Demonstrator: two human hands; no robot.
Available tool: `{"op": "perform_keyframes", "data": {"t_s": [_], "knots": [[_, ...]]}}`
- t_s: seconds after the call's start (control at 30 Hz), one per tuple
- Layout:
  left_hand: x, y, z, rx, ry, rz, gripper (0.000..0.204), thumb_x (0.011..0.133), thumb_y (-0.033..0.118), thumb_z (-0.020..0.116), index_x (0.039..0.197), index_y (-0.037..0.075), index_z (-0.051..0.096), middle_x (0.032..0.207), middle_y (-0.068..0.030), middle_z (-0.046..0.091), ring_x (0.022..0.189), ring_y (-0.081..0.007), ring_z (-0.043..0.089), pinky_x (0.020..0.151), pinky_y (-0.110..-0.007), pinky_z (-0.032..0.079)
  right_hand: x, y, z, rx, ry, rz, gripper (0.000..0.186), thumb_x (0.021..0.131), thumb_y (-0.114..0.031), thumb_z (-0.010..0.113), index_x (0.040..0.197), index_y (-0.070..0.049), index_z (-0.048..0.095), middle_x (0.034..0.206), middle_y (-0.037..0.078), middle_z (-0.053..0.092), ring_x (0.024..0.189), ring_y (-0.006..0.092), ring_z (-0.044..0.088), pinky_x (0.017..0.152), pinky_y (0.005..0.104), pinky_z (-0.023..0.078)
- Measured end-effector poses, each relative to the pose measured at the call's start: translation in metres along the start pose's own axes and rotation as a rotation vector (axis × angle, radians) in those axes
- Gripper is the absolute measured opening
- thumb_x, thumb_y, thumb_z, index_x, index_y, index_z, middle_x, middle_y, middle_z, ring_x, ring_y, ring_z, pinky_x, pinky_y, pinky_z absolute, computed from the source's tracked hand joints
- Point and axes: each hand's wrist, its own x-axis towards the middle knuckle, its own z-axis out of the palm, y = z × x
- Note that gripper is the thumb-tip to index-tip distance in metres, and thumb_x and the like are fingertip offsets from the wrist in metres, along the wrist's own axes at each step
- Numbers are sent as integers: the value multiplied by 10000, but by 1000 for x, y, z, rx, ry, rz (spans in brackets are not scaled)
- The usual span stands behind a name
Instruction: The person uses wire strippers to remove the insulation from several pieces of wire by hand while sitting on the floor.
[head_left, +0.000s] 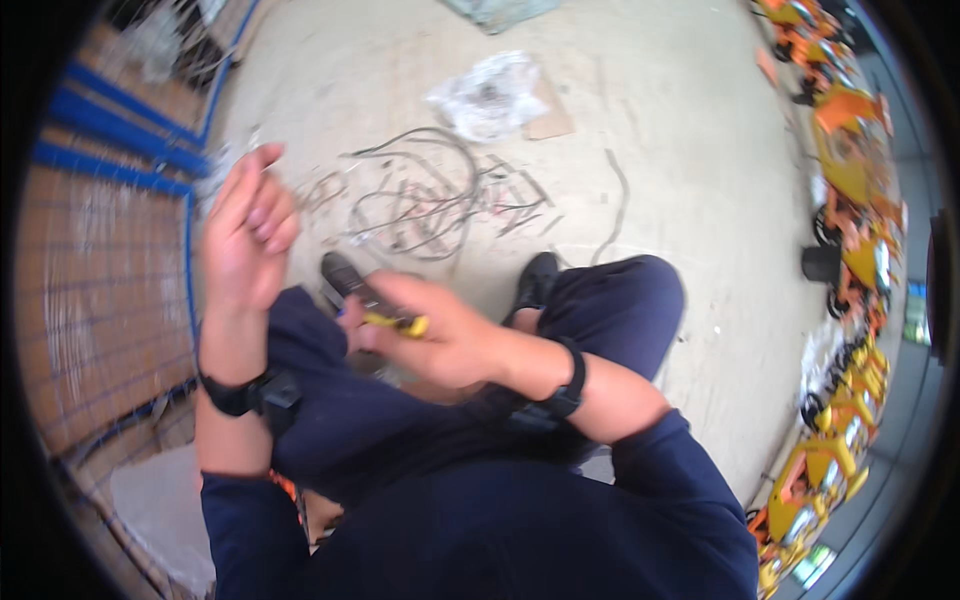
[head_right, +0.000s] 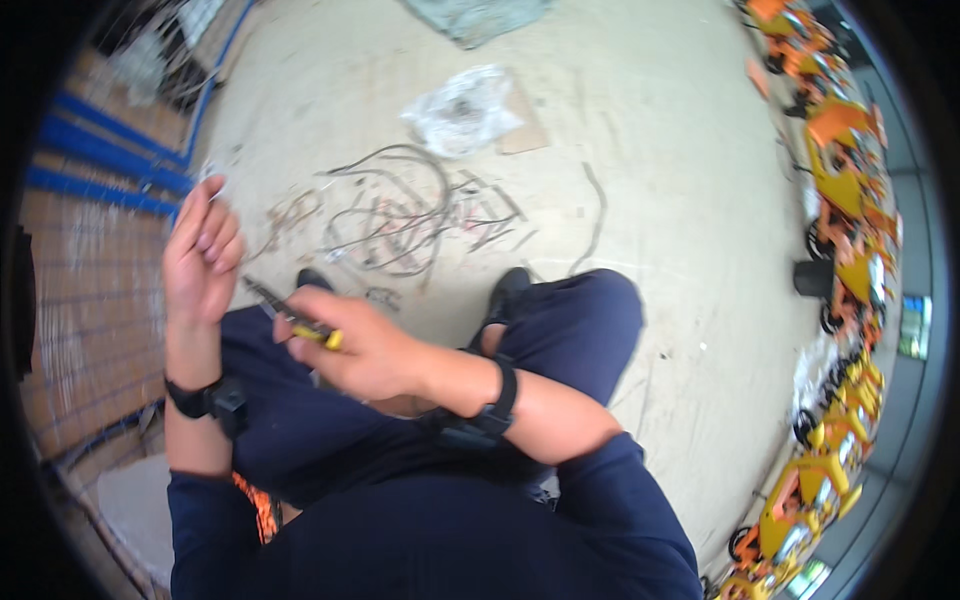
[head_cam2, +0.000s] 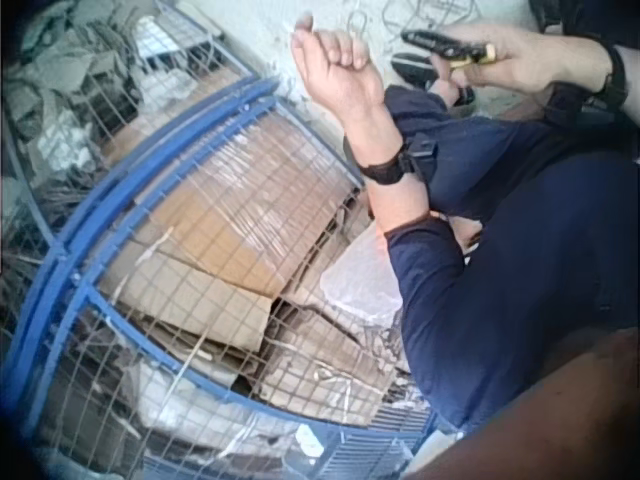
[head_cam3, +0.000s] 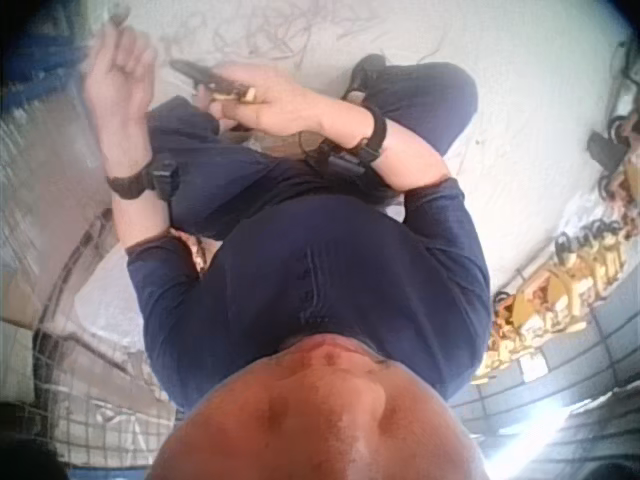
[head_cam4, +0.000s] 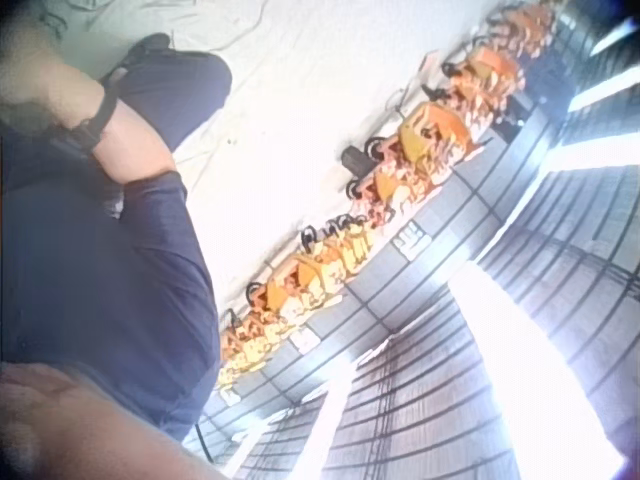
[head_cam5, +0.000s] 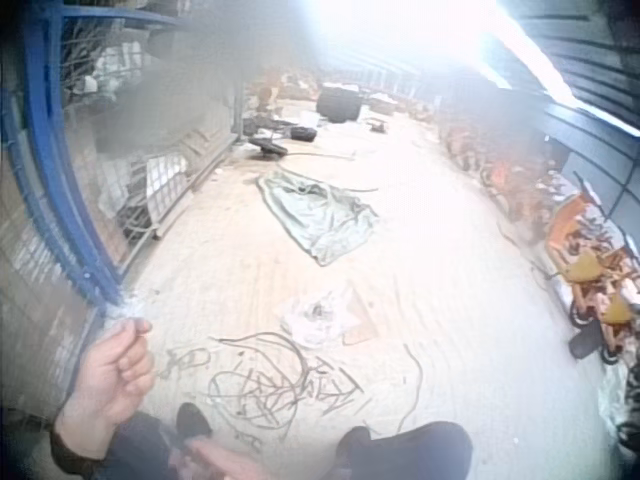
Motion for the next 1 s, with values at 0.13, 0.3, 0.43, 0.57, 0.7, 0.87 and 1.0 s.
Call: {"op": "perform_keyframes", "data": {"t_s": [0.13, 0.3, 0.43, 0.57, 0.7, 0.87, 1.0], "knots": [[5, -3, -8, -21, 31, -54, 298, 1013, 198, 402, 1212, -13, 472, 622, 44, 310, 502, -34, 289, 405, -176, 246, -5, -13, -6, -45, -75, 49, 131, 864, -18, 534, 993, -37, 532, 831, 51, 583, 772, 119, 568, 697, 272, 459], [23, 31, -48, -135, -15, -64, 310, 1019, 194, 384, 1235, -10, 472, 635, 31, 310, 508, -49, 268, 401, -181, 233, -5, 2, 7, -79, -81, -244, 160, 848, -21, 532, 1007, -32, 517, 830, 72, 610, 749, 208, 590, 673, 319, 457], [48, 62, -82, -161, 2, -62, 313, 1018, 196, 384, 1227, -12, 488, 633, 19, 305, 505, -63, 244, 391, -196, 218, -11, 5, 13, -90, -218, -102, 160, 838, -25, 534, 997, -30, 515, 867, 83, 623, 776, 244, 607, 694, 345, 460], [74, 88, -75, -55, 63, -4, 308, 1013, 186, 395, 1230, -13, 485, 626, 14, 300, 500, -76, 236, 395, -213, 210, -22, 5, 18, -41, -252, -154, 170, 837, -15, 537, 1004, -20, 502, 873, 100, 626, 807, 269, 615, 706, 348, 465], [98, 89, -64, 5, 100, 1, 297, 1008, 182, 408, 1221, -6, 493, 621, 19, 291, 501, -74, 235, 399, -209, 208, -32, 7, 18, 4, -297, -148, 179, 832, -14, 542, 1004, -8, 497, 887, 117, 627, 831, 293, 621, 710, 355, 468], [122, 81, -58, 56, 103, -14, 267, 1001, 182, 426, 1177, 1, 512, 620, 26, 291, 504, -73, 238, 409, -212, 204, -35, -1, 15, -6, -331, -118, 173, 829, -21, 546, 998, -17, 506, 869, 124, 625, 814, 317, 618, 691, 372, 469], [153, 75, -65, 71, 59, -55, 240, 996, 174, 434, 1135, -4, 514, 619, 23, 302, 505, -78, 242, 423, -214, 214, -38, -5, 7, 1, -326, -97, 207, 811, -25, 559, 1011, -24, 505, 823, 134, 607, 779, 339, 604, 653, 393, 451]]}}
